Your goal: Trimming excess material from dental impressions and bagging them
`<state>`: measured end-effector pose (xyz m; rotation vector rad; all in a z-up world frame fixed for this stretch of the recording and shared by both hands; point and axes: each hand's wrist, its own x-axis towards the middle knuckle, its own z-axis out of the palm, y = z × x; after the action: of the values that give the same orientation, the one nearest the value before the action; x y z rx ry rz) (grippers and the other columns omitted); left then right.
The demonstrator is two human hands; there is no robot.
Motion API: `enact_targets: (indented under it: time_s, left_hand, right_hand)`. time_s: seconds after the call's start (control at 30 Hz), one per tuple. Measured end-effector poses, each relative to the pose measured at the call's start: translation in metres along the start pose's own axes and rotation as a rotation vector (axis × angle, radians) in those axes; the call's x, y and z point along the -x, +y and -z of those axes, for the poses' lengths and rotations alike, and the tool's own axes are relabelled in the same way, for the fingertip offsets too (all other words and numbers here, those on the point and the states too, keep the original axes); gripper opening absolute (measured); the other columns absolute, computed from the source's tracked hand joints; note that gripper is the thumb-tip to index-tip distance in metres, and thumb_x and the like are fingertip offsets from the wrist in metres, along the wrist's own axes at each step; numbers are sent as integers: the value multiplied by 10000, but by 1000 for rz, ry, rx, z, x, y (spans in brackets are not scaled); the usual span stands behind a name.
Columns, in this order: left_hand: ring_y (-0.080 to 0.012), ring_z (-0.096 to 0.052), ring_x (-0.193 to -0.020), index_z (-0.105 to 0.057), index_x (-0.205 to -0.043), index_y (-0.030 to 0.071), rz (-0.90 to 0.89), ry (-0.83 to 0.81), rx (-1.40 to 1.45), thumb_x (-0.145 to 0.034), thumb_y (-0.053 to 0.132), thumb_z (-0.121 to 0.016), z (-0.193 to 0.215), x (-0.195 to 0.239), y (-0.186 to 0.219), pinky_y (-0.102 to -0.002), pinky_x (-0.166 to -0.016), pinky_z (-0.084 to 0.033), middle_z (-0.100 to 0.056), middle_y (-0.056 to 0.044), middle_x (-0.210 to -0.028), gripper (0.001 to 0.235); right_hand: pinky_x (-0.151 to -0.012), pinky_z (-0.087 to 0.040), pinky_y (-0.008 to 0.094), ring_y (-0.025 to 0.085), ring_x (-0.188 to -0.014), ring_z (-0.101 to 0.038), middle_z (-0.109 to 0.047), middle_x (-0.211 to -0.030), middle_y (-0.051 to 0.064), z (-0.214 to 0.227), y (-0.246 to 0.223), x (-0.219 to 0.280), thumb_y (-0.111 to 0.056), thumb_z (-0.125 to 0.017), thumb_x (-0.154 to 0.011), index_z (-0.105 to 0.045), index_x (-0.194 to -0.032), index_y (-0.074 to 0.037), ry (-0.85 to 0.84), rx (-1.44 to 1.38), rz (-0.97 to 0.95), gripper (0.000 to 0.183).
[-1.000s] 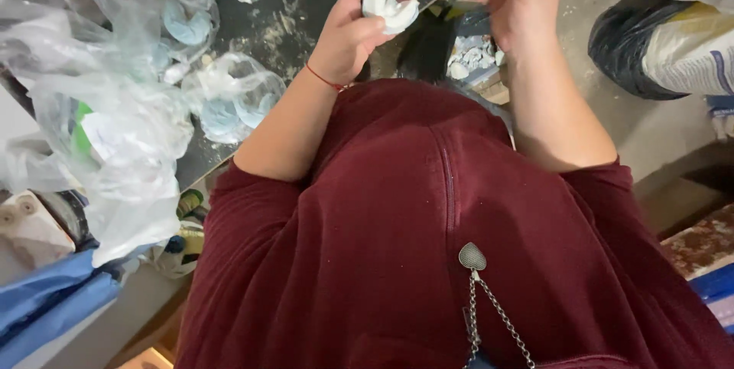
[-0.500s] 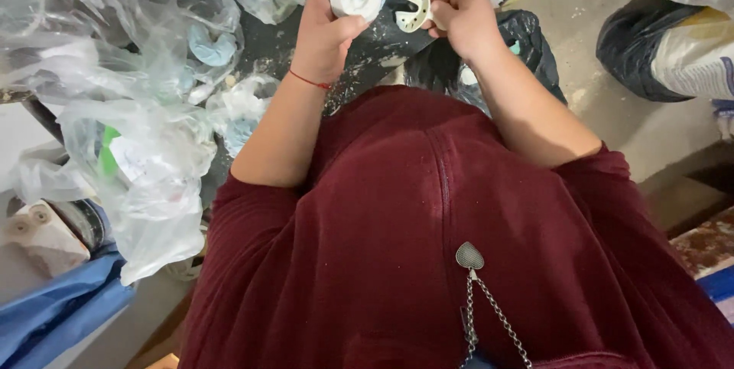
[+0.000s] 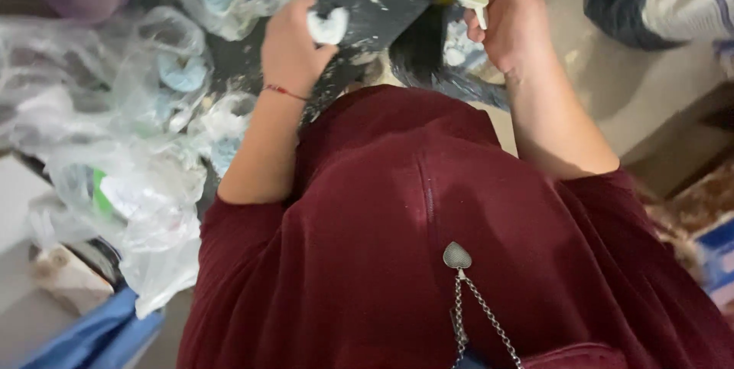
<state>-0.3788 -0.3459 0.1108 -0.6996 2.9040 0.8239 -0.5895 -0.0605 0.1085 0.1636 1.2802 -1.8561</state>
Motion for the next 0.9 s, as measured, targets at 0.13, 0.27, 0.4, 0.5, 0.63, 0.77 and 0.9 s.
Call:
enact_targets:
  time_s: [0.13, 0.27, 0.4, 0.5, 0.63, 0.77, 0.9]
  left_hand:
    - [-397, -548, -1157, -595, -1323, 107, -47, 12, -317, -693, 447, -1004, -8, -3, 16, -484, -887, -523, -626, -124, -1289, 824]
    - [-391, -593, -1080, -676, -1269, 58, -358, 83, -297, -896, 458, -849, -9, -11, 116, -511, -843, -517, -673, -156, -1236, 573]
    - [-258, -755, -984, -685, -1313, 73, -554, -301, 109, -1058, 540, -439, -41, -26, 233, -444, -723, -602, -742, -147, -1234, 586]
    - [-292, -667, -670, -644, -827, 143, -605, -300, 225, -954, 643, -537, -109, -49, 268, -461, -533, -401, -699, -60, -736, 527]
    - [-271, -542, -542, -494, -684, 126, -802, -335, 172, -1046, 472, -598, -167, -57, 278, -452, -494, -307, -555, -41, -601, 511]
    - [-303, -554, -596, -537, -713, 111, -967, -394, 117, -1039, 344, -647, -196, -66, 279, -463, -519, -342, -569, -62, -661, 415]
    - [-462, -682, -749, -710, -858, 30, -1142, -460, -202, -1098, 348, -599, -196, -73, 289, -582, -579, -503, -725, -193, -843, 413]
  right_hand:
    - [-405, -340, 222, 130, -531, -553, -630, -835, 66, 32, -9, 47, -234, -744, -934, -609, -1034, -89, 102, -41, 174, 222]
    - [-515, -379, 242, 118, -645, -530, -609, -908, 57, 52, -10, 94, -220, -660, -1047, -542, -1164, -145, 230, 219, 465, 182]
    - [-554, -512, 318, 226, -656, -601, -612, -1010, 182, 66, -13, 132, -108, -588, -1169, -427, -1183, -30, 280, 676, 844, 179]
    - [-767, -432, 357, 212, -907, -532, -567, -1059, 113, 75, -11, 149, -213, -565, -1175, -477, -1226, -19, 382, 883, 963, 219]
    - [-632, -292, 347, 139, -699, -355, -359, -786, 1, 111, 0, 165, -355, -512, -1179, -380, -1423, -46, 578, 925, 750, 415]
    - [-802, -468, 411, 297, -937, -640, -688, -1080, 144, 137, 6, 167, -130, -495, -1110, -578, -1333, -7, 496, 1040, 770, 268]
    - [-697, -439, 499, 455, -828, -648, -701, -942, 163, 157, 13, 167, -175, -518, -1090, -571, -1258, -53, 497, 1216, 546, 215]
